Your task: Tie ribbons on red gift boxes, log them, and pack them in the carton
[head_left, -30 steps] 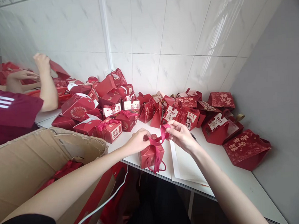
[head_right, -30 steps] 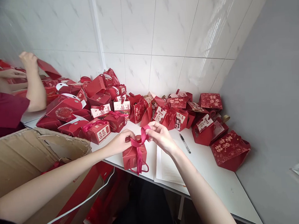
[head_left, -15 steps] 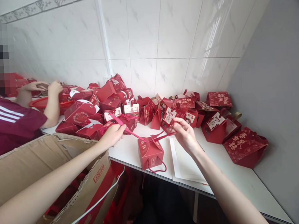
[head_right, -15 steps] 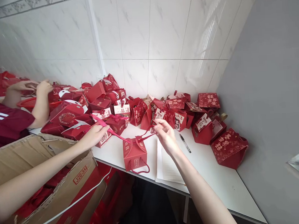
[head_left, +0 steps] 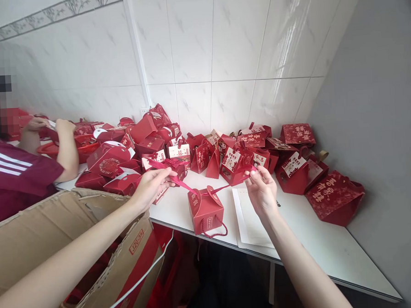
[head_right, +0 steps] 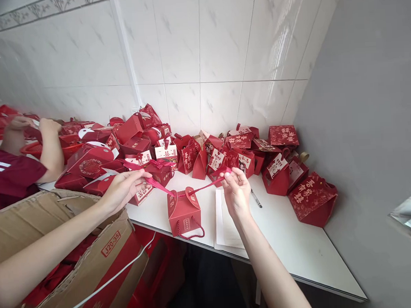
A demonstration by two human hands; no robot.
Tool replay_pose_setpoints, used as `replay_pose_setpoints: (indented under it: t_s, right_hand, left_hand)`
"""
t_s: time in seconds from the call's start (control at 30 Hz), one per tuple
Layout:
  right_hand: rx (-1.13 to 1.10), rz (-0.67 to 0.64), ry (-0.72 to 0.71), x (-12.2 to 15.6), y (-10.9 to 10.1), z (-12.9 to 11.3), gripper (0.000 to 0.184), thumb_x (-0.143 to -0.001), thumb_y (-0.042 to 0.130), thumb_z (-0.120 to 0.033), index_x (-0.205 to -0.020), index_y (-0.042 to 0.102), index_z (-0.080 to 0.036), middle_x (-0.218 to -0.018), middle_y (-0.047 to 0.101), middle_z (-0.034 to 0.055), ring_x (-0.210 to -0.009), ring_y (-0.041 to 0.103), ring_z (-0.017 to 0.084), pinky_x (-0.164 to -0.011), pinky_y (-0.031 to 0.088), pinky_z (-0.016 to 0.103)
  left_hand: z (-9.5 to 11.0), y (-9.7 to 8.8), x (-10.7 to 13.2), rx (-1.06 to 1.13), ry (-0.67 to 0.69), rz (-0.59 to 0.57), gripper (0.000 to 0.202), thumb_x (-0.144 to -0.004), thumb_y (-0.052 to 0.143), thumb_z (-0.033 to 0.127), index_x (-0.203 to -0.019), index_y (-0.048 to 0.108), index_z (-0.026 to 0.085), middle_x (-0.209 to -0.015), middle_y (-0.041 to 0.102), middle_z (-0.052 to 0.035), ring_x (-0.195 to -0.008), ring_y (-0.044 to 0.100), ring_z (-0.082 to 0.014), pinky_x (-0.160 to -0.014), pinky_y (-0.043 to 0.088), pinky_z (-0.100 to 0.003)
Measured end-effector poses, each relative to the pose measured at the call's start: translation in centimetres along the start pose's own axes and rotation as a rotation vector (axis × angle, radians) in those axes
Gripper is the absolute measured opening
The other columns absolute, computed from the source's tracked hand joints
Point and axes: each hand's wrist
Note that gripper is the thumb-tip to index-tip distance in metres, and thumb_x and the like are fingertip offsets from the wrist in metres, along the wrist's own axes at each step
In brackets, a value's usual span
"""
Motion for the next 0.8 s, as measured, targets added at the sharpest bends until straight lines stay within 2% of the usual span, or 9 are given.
replay_pose_setpoints:
  t_s: [0.1, 0.2, 0.3, 0.4, 0.53, 0.6, 0.67, 0.73, 0.8]
  right_hand:
    - [0.004, 0.044, 0.021, 1.5, -1.9, -0.1, 0.036, -0.054, 0.079, -0.021, -0.083, 0.058, -0.025, -0.077, 0.058, -0.0035, -0.071, 0.058, 0.013, -0.075, 0.049, 0.034]
    - [0.018, -0.006, 0.058, 2.7, -3.5, -0.2, 0.032, -0.060, 0.076, -0.026, -0.086, 0.058, -0.028, -0.076, 0.057, -0.0044, -0.065, 0.056, 0.012, -0.069, 0.049, 0.032]
    - [0.059, -0.029, 0.026, 2.9, -4.3, -0.5, 0.026, -0.064, 0.074, -0.035, -0.082, 0.058, -0.027, -0.065, 0.052, -0.0059, -0.053, 0.049, 0.009, -0.056, 0.047, 0.026]
    - [0.213, -0.017, -0.011, 2.4, -4.6, -0.8, 0.028, -0.064, 0.077, -0.034, -0.082, 0.058, -0.023, -0.062, 0.052, -0.0053, -0.049, 0.048, 0.008, -0.050, 0.043, 0.023]
    - [0.492, -0.064, -0.040, 1.7, -4.8, -1.3, 0.034, -0.063, 0.079, -0.033, -0.088, 0.059, -0.021, -0.076, 0.059, -0.0013, -0.050, 0.055, 0.010, -0.051, 0.046, 0.026]
    - [0.527, -0.071, -0.050, 1.7, -4.7, -1.4, 0.034, -0.063, 0.078, -0.035, -0.087, 0.059, -0.021, -0.076, 0.060, -0.0009, -0.052, 0.057, 0.012, -0.055, 0.049, 0.028]
    - [0.521, -0.051, -0.056, 1.6, -4.4, -1.4, 0.033, -0.062, 0.079, -0.036, -0.085, 0.061, -0.020, -0.078, 0.062, 0.0008, -0.058, 0.060, 0.014, -0.061, 0.051, 0.030]
    - [0.483, -0.027, -0.051, 1.3, -3.8, -1.2, 0.032, -0.063, 0.078, -0.038, -0.085, 0.065, -0.018, -0.082, 0.064, 0.0032, -0.065, 0.061, 0.015, -0.067, 0.052, 0.031]
    - [0.423, -0.010, -0.046, 0.9, -2.9, -1.1, 0.032, -0.064, 0.077, -0.039, -0.086, 0.067, -0.018, -0.083, 0.065, 0.0044, -0.069, 0.061, 0.015, -0.069, 0.052, 0.031]
  left_hand:
    - [-0.4, -0.3, 0.2, -0.252, -0.003, 0.035, 0.032, -0.063, 0.067, 0.039, -0.084, 0.067, 0.015, -0.073, 0.067, -0.0048, -0.073, 0.064, -0.0201, -0.068, 0.050, -0.031]
    - [-1.1, -0.7, 0.0, -0.394, 0.053, 0.086, 0.028, -0.065, 0.065, 0.038, -0.083, 0.065, 0.017, -0.075, 0.068, -0.0035, -0.074, 0.065, -0.0204, -0.068, 0.050, -0.030]
    - [-2.1, -1.0, -0.7, -0.443, 0.058, 0.093, 0.025, -0.063, 0.066, 0.032, -0.082, 0.061, 0.017, -0.069, 0.067, -0.0018, -0.067, 0.065, -0.0195, -0.064, 0.050, -0.029]
    - [-3.1, -1.1, -1.4, -0.498, 0.038, 0.044, 0.020, -0.066, 0.062, 0.032, -0.081, 0.060, 0.018, -0.068, 0.065, -0.0013, -0.064, 0.065, -0.0192, -0.061, 0.049, -0.029]
    - [-3.1, -1.0, -1.7, -0.613, 0.158, 0.022, 0.024, -0.072, 0.055, 0.029, -0.094, 0.058, 0.019, -0.071, 0.063, 0.0005, -0.065, 0.064, -0.0167, -0.062, 0.048, -0.027]
    - [-2.4, -0.9, -1.8, -0.575, 0.215, 0.050, 0.040, -0.072, 0.055, 0.026, -0.112, 0.050, 0.020, -0.077, 0.063, 0.0006, -0.068, 0.063, -0.0153, -0.064, 0.049, -0.027]
    - [-1.3, -0.6, -1.9, -0.436, 0.245, 0.093, 0.062, -0.071, 0.057, 0.024, -0.128, 0.034, 0.021, -0.084, 0.063, -0.0001, -0.070, 0.063, -0.0140, -0.066, 0.050, -0.028]
    - [-0.1, -0.3, -2.0, -0.296, 0.245, 0.150, 0.075, -0.068, 0.061, 0.022, -0.132, 0.022, 0.021, -0.088, 0.063, -0.0010, -0.069, 0.062, -0.0128, -0.067, 0.051, -0.028]
    - [0.9, 0.0, -2.1, -0.193, 0.220, 0.201, 0.073, -0.065, 0.065, 0.021, -0.127, 0.027, 0.019, -0.087, 0.063, -0.0013, -0.066, 0.062, -0.0118, -0.066, 0.051, -0.028]
Point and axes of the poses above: each hand's wrist, its own x-axis away from the middle knuckle, its own y-axis out of the palm, z = x × y
